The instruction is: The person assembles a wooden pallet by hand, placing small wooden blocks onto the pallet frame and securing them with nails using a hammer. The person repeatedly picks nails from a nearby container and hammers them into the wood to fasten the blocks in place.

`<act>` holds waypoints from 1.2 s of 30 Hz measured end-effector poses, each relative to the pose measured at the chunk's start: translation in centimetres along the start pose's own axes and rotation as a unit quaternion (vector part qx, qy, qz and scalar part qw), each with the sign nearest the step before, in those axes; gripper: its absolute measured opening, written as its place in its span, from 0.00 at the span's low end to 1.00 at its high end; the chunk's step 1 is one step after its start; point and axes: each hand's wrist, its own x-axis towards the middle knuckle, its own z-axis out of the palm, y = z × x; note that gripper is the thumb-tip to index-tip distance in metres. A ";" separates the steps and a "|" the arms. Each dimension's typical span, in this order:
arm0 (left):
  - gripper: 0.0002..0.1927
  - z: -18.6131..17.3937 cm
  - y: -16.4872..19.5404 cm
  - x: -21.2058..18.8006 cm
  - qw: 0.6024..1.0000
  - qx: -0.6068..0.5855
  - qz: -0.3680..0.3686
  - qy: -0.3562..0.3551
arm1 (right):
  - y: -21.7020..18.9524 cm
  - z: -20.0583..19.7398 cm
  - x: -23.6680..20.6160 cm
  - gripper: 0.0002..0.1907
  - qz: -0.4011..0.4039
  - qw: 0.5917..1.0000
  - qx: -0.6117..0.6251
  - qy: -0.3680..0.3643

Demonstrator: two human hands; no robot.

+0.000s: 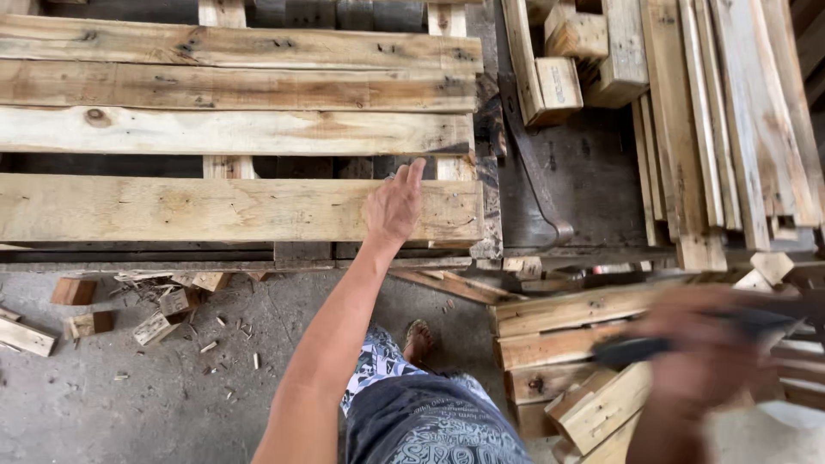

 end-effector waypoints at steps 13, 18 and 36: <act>0.20 -0.3 0.1 0.8 0.997 0.001 0.031 0.073 | 9.0 0.2 -4.4 0.10 0.342 0.849 -0.390 -0.103; 0.16 0.6 0.0 0.5 1.000 -0.022 -0.009 0.004 | -2.6 -0.9 1.2 0.08 -0.161 0.983 -0.083 0.025; 0.14 0.3 0.1 0.5 0.999 -0.046 -0.028 -0.003 | -4.6 3.3 3.2 0.09 -0.199 0.978 -0.069 0.014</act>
